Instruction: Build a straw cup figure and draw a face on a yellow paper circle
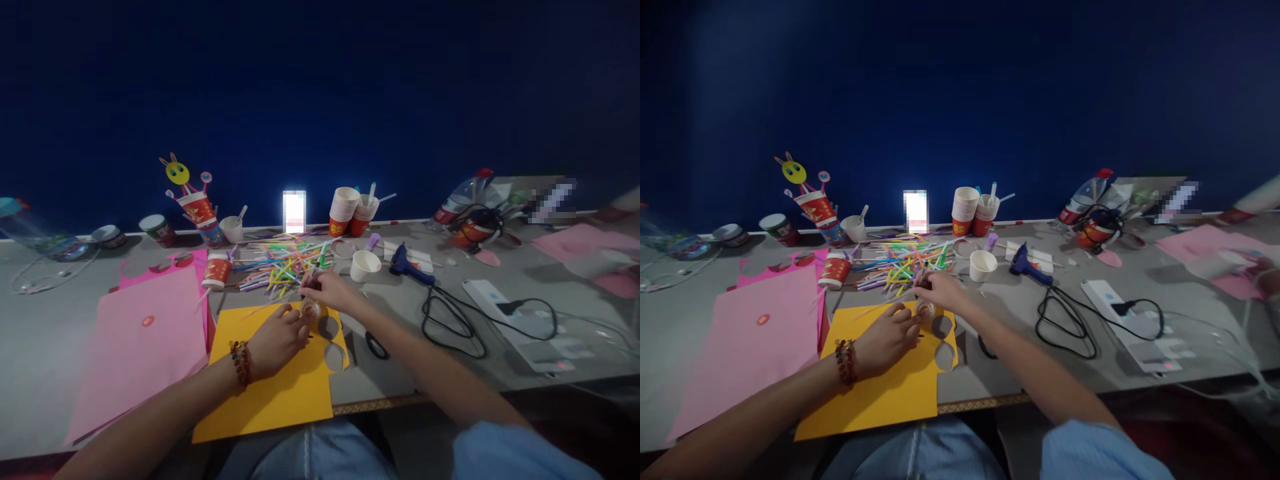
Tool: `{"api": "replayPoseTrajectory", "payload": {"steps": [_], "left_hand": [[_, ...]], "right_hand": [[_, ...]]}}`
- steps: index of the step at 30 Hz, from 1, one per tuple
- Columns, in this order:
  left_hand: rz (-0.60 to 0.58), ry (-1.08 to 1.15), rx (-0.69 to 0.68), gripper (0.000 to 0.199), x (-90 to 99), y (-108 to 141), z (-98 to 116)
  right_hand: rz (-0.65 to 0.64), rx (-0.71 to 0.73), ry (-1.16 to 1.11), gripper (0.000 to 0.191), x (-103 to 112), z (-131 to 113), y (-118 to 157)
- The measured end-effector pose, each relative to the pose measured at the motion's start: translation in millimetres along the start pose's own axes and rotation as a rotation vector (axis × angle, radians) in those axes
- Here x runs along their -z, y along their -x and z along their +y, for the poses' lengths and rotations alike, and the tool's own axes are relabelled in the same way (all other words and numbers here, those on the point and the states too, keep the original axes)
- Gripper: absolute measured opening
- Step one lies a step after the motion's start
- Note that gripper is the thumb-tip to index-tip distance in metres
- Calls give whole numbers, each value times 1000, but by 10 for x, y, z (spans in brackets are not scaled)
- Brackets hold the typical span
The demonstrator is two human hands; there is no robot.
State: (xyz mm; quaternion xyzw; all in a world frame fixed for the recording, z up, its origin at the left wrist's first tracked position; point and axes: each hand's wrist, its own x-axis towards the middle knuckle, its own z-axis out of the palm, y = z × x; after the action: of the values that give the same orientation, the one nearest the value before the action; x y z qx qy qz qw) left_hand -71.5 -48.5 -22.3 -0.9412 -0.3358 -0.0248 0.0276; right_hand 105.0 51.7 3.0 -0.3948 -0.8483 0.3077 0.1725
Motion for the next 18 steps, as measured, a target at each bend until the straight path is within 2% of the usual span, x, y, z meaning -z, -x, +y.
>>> {"api": "replayPoseTrajectory", "payload": {"steps": [3,8,13,18], "left_hand": [[-91,39,48,24,18,0,24],[-211,160,170,29,46,24,62],[-366,98,312,58,126,-19,167],[-416,83,314,51,222,-68,203]], "right_hand": [[-157,49,29,15,82,-92,-170],[-340,147,114,30,123,-251,-423],[-531,260,222,25,23,-426,-558],[-688,314,280,24,-25,-584,-628]]}}
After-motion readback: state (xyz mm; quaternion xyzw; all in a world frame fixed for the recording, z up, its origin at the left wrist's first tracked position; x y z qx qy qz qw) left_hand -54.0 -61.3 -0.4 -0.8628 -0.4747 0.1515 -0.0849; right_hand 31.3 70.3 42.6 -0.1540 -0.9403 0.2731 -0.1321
